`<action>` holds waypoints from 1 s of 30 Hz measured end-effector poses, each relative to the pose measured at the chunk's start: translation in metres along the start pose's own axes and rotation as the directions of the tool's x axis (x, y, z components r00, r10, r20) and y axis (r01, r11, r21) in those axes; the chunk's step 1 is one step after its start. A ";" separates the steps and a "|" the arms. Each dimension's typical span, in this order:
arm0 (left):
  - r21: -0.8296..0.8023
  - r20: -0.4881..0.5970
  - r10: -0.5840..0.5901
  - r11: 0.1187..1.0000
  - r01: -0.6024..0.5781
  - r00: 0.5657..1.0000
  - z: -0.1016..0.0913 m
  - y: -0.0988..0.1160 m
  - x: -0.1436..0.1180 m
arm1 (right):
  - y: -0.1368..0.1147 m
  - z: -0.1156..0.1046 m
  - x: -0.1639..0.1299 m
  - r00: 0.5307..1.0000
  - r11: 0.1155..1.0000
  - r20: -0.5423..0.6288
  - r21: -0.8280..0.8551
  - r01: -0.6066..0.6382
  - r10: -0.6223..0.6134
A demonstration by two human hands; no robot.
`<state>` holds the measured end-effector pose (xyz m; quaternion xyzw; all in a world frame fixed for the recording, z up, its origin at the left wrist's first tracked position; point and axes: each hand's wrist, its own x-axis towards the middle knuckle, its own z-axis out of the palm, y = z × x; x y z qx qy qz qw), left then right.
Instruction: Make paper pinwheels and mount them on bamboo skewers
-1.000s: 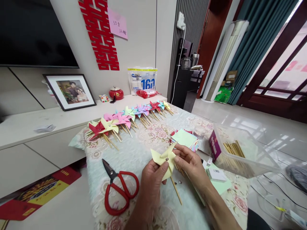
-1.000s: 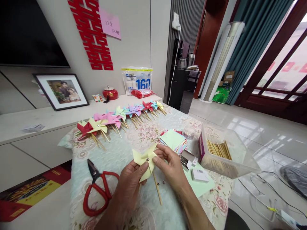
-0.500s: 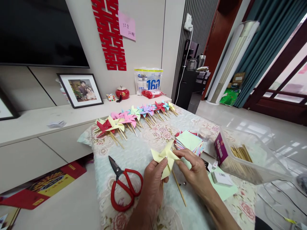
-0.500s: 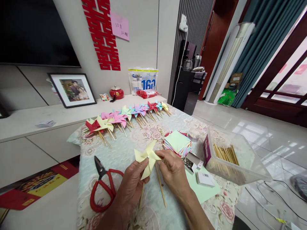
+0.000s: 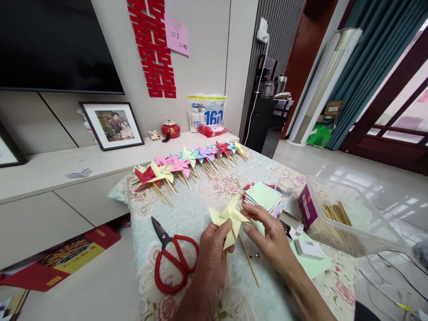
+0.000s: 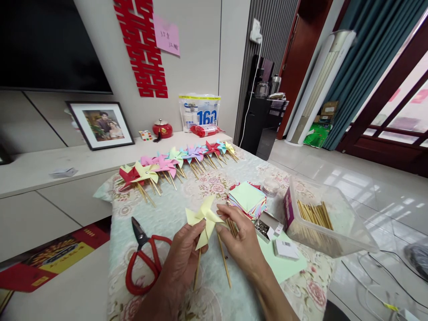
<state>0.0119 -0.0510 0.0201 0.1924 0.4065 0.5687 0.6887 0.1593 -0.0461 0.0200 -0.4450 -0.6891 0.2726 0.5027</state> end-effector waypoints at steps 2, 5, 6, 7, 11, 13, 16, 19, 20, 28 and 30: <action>-0.007 -0.010 -0.012 1.000 0.012 1.000 0.000 0.001 0.000 | 0.003 0.001 -0.001 0.994 0.988 0.011 0.108 -0.113 0.112; -0.001 0.016 -0.026 1.000 0.026 1.000 0.000 0.002 0.000 | 0.006 0.003 -0.001 0.984 0.961 0.045 0.209 -0.180 0.175; 0.004 0.024 -0.029 1.000 0.029 0.999 0.000 0.002 0.000 | 0.007 0.004 -0.001 0.983 0.957 0.053 0.222 -0.184 0.177; 0.007 0.027 -0.031 1.000 0.031 0.999 0.000 0.001 0.000 | 0.007 0.004 -0.001 0.983 0.956 0.058 0.228 -0.185 0.176; 0.011 0.019 -0.040 0.999 0.040 0.999 0.002 0.000 -0.004 | 0.008 0.006 -0.002 0.983 0.961 0.058 0.208 -0.185 0.176; 0.009 0.016 -0.044 0.999 0.043 0.999 0.002 0.000 -0.006 | 0.008 0.006 -0.003 0.984 0.963 0.059 0.201 -0.179 0.171; 0.008 0.018 -0.042 0.999 0.041 0.999 0.002 0.000 -0.006 | 0.008 0.006 -0.003 0.984 0.966 0.073 0.190 -0.173 0.162; 0.034 0.014 0.031 0.999 -0.031 0.999 0.001 0.001 -0.002 | 0.005 0.003 -0.001 0.989 0.973 0.054 0.182 -0.145 0.138; 0.054 -0.005 0.077 0.996 -0.077 0.997 0.001 0.002 -0.001 | 0.003 0.001 -0.001 0.992 0.976 0.028 0.177 -0.123 0.120; 0.616 0.007 0.586 0.636 -0.465 0.810 -0.002 0.000 -0.001 | -0.013 -0.001 0.000 0.984 0.983 -0.176 0.181 -0.003 0.036; 0.717 0.107 0.677 0.455 -0.528 0.729 -0.003 -0.003 -0.002 | -0.015 0.002 -0.001 0.983 0.969 -0.128 0.226 -0.099 0.130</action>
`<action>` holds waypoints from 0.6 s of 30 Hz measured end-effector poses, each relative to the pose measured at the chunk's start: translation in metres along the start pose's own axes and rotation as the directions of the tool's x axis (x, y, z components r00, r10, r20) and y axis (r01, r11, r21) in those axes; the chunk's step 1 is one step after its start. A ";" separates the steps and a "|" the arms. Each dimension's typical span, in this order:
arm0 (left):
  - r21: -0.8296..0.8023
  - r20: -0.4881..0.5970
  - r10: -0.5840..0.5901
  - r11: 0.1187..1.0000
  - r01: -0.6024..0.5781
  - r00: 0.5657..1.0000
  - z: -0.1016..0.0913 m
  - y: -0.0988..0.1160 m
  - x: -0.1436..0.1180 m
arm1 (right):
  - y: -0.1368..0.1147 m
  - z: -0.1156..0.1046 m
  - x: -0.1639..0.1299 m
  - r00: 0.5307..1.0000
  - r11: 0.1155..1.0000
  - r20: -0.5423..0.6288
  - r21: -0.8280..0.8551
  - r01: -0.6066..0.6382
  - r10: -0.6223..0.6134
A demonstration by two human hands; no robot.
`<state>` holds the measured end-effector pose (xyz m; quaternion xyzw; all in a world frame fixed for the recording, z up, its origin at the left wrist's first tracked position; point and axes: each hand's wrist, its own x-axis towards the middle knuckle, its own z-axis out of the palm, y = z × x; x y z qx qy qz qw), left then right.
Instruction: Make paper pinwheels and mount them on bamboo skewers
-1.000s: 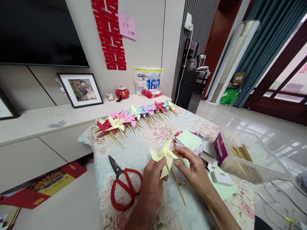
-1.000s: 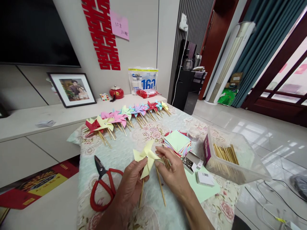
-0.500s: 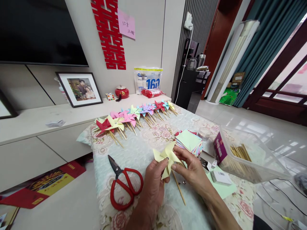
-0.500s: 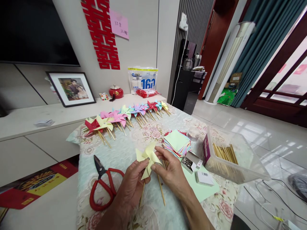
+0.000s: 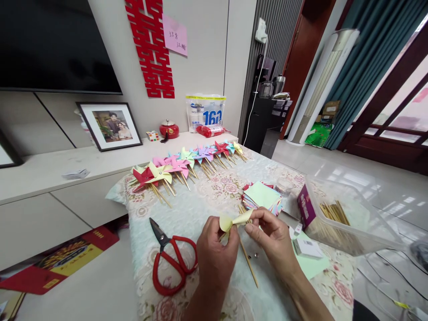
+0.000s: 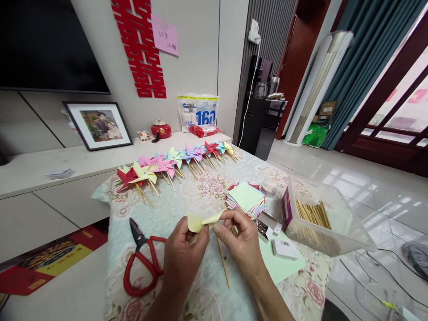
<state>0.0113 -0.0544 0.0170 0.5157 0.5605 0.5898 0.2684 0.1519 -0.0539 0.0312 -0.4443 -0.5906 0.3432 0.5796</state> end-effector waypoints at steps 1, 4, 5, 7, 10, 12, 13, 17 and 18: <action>0.056 0.008 0.067 0.996 -0.067 0.998 0.000 -0.001 -0.001 | 0.000 0.002 -0.001 0.999 0.999 0.016 0.022 -0.050 0.049; 0.199 0.051 0.223 0.953 -0.229 0.973 0.002 -0.004 -0.003 | 0.001 0.006 -0.002 0.988 0.985 0.032 0.077 -0.152 0.150; 0.240 0.061 0.265 0.932 -0.272 0.962 0.003 -0.005 -0.004 | 0.002 0.007 -0.002 0.985 0.982 0.027 0.086 -0.169 0.168; 0.294 0.071 0.328 0.896 -0.334 0.942 0.004 -0.007 -0.005 | 0.005 0.008 -0.003 0.982 0.977 0.013 0.096 -0.189 0.188; 0.323 0.078 0.368 0.870 -0.373 0.926 0.005 -0.008 -0.006 | 0.009 0.007 -0.002 0.979 0.975 0.006 0.095 -0.201 0.202; 0.322 0.083 0.370 0.869 -0.376 0.925 0.006 -0.009 -0.006 | 0.010 0.007 -0.002 0.979 0.976 -0.001 0.073 -0.205 0.205; 0.316 0.085 0.368 0.872 -0.375 0.926 0.006 -0.009 -0.007 | 0.011 0.007 -0.001 0.979 0.977 -0.007 0.060 -0.204 0.205; 0.271 0.088 0.328 0.901 -0.340 0.941 0.006 -0.008 -0.006 | 0.013 0.007 -0.001 0.977 0.977 -0.024 0.025 -0.211 0.212; 0.253 0.091 0.302 0.915 -0.315 0.949 0.006 -0.007 -0.006 | 0.013 0.007 -0.001 0.976 0.976 -0.023 0.021 -0.218 0.218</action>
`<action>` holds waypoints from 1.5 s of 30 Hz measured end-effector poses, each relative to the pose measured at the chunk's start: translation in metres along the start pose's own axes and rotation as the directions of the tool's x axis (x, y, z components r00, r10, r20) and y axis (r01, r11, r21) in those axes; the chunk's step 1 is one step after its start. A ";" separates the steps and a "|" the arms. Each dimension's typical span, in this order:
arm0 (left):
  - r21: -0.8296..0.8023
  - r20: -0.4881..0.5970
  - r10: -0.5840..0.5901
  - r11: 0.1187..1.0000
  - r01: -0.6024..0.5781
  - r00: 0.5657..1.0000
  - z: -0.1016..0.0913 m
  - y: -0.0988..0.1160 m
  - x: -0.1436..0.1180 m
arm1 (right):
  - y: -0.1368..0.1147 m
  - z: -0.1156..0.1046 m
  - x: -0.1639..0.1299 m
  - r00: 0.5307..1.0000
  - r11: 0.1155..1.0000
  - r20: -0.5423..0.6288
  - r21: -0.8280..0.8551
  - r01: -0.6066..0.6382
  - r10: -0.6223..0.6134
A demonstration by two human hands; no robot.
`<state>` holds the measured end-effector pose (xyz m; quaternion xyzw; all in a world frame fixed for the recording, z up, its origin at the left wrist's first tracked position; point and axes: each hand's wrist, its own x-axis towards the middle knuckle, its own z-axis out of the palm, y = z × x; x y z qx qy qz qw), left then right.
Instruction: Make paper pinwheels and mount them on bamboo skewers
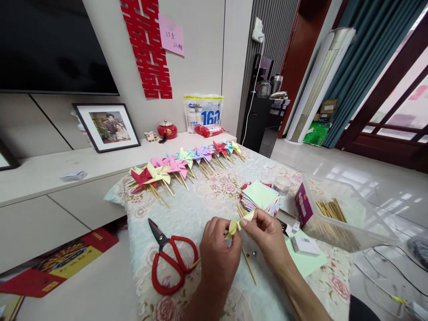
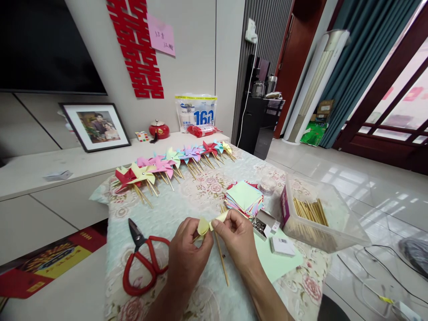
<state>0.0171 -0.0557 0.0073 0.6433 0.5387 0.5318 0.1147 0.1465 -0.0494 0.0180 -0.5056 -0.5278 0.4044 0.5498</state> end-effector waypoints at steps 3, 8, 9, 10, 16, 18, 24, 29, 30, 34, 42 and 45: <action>-0.110 0.054 -0.141 0.983 0.146 0.989 -0.001 0.000 0.002 | 0.000 -0.002 0.000 1.000 1.000 -0.002 -0.005 -0.003 0.003; -0.517 0.250 -0.435 0.696 0.499 0.865 -0.002 -0.001 0.005 | -0.007 -0.004 -0.004 0.978 0.983 -0.136 -0.118 0.141 -0.157; -0.582 0.298 -0.452 0.612 0.535 0.841 -0.002 -0.001 0.005 | -0.009 -0.004 -0.005 0.965 0.967 -0.148 -0.170 0.190 -0.215; -0.626 0.339 -0.455 0.544 0.559 0.823 -0.001 -0.001 0.006 | -0.011 -0.003 -0.006 0.950 0.944 -0.141 -0.225 0.242 -0.277; -0.713 0.495 -0.416 0.308 0.630 0.763 0.001 0.007 0.007 | -0.017 0.004 -0.011 0.851 0.766 0.018 -0.425 0.482 -0.525; -0.721 0.540 -0.399 0.236 0.652 0.741 0.000 0.011 0.008 | -0.017 0.003 -0.011 0.850 0.763 0.023 -0.427 0.485 -0.527; -0.747 0.519 -0.541 0.090 0.659 0.662 -0.002 0.005 0.015 | -0.015 -0.001 -0.006 0.963 0.891 0.031 -0.374 0.259 -0.268; -0.816 0.404 -0.641 0.070 0.573 0.653 0.000 -0.014 0.023 | -0.004 0.006 -0.010 0.941 0.903 0.334 -0.419 0.094 0.057; -0.830 0.391 -0.657 0.052 0.556 0.645 -0.001 -0.016 0.025 | -0.001 0.009 -0.011 0.923 0.898 0.375 -0.432 0.086 0.092; -0.867 0.373 -0.672 -0.007 0.497 0.640 0.000 -0.023 0.027 | 0.012 0.016 -0.014 0.895 0.880 0.419 -0.470 0.069 0.154; -0.907 0.330 -0.657 -0.021 0.421 0.678 0.008 -0.033 0.024 | 0.030 0.019 -0.011 0.885 0.830 0.413 -0.554 0.056 0.216; -0.899 0.354 -0.633 -0.029 0.436 0.688 0.008 -0.028 0.024 | 0.033 0.019 -0.011 0.886 0.805 0.418 -0.586 0.092 0.203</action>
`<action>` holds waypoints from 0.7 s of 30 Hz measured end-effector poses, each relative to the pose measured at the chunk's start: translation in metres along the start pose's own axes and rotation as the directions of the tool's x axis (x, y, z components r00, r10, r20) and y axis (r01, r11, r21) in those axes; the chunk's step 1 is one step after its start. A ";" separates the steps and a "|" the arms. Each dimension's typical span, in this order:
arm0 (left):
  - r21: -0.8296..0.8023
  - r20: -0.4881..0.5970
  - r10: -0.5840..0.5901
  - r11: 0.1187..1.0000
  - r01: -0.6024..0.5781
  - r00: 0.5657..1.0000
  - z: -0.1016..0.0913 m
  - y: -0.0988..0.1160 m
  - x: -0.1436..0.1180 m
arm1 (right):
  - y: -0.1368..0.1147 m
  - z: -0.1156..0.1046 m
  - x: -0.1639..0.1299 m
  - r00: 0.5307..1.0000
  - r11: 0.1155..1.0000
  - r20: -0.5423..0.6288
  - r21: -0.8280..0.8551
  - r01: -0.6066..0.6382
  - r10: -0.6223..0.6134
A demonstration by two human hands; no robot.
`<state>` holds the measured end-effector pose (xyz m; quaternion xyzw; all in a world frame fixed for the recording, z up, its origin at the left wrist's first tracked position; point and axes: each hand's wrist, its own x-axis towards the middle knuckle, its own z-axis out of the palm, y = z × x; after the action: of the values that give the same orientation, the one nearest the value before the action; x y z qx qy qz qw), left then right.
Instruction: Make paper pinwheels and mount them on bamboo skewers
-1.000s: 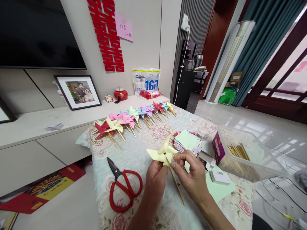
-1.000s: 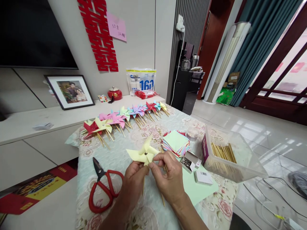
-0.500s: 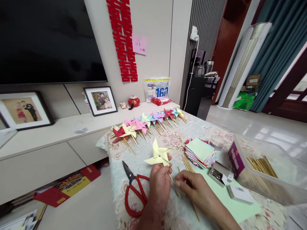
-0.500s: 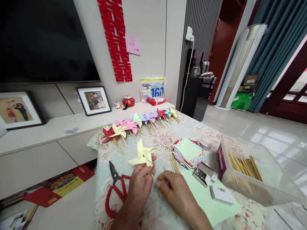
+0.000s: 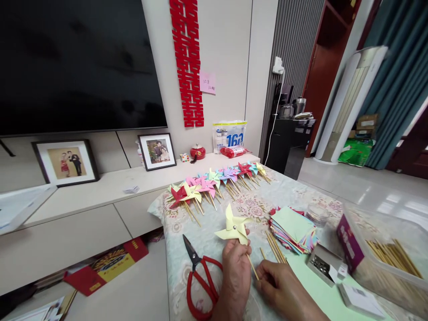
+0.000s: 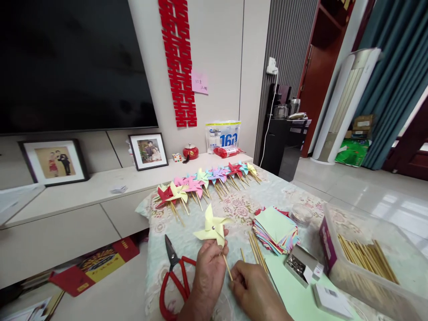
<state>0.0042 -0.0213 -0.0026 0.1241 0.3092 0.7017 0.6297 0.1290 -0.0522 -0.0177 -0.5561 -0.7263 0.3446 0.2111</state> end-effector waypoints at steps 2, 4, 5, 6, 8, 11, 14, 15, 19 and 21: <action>-0.006 0.018 -0.027 1.000 0.027 0.999 0.004 0.000 -0.003 | 0.001 -0.002 0.002 1.000 1.000 -0.024 -0.016 -0.001 0.000; -0.032 0.021 -0.052 0.998 0.053 0.998 0.006 -0.001 -0.006 | -0.001 -0.007 0.006 0.997 1.000 -0.077 -0.025 -0.005 0.003; -0.047 0.009 -0.060 0.997 0.060 0.998 0.006 -0.003 -0.007 | -0.002 -0.011 0.009 0.994 1.000 -0.111 -0.029 -0.006 0.003; -0.048 -0.002 -0.064 0.997 0.064 0.998 0.006 -0.006 -0.007 | -0.005 -0.016 0.014 0.989 0.999 -0.145 -0.035 -0.002 -0.003; -0.017 -0.026 -0.069 0.998 0.069 0.997 0.002 -0.012 -0.007 | -0.011 -0.026 0.027 0.981 0.998 -0.190 -0.059 0.017 -0.028; 0.129 -0.034 -0.052 0.990 0.056 0.998 -0.005 -0.024 -0.004 | -0.025 -0.038 0.058 0.974 0.992 -0.218 -0.122 0.034 -0.060; 0.296 -0.006 -0.040 0.954 0.040 0.999 -0.009 -0.033 0.000 | -0.037 -0.039 0.099 0.960 0.983 -0.274 -0.186 0.004 -0.056; 0.328 -0.002 -0.049 0.943 0.047 0.999 -0.010 -0.035 0.001 | -0.040 -0.037 0.114 0.957 0.981 -0.285 -0.193 -0.006 -0.051; 0.372 0.023 -0.116 0.923 0.099 0.993 -0.007 -0.042 0.004 | -0.045 -0.020 0.165 0.952 0.973 -0.306 -0.225 -0.044 -0.027; 0.348 0.064 -0.122 0.933 0.092 0.990 -0.007 -0.045 0.005 | -0.044 -0.010 0.183 0.948 0.968 -0.317 -0.242 -0.059 -0.022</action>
<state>0.0357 -0.0174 -0.0359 0.2450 0.4063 0.5955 0.6483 0.0532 0.1187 0.0077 -0.6331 -0.7150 0.1588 0.2506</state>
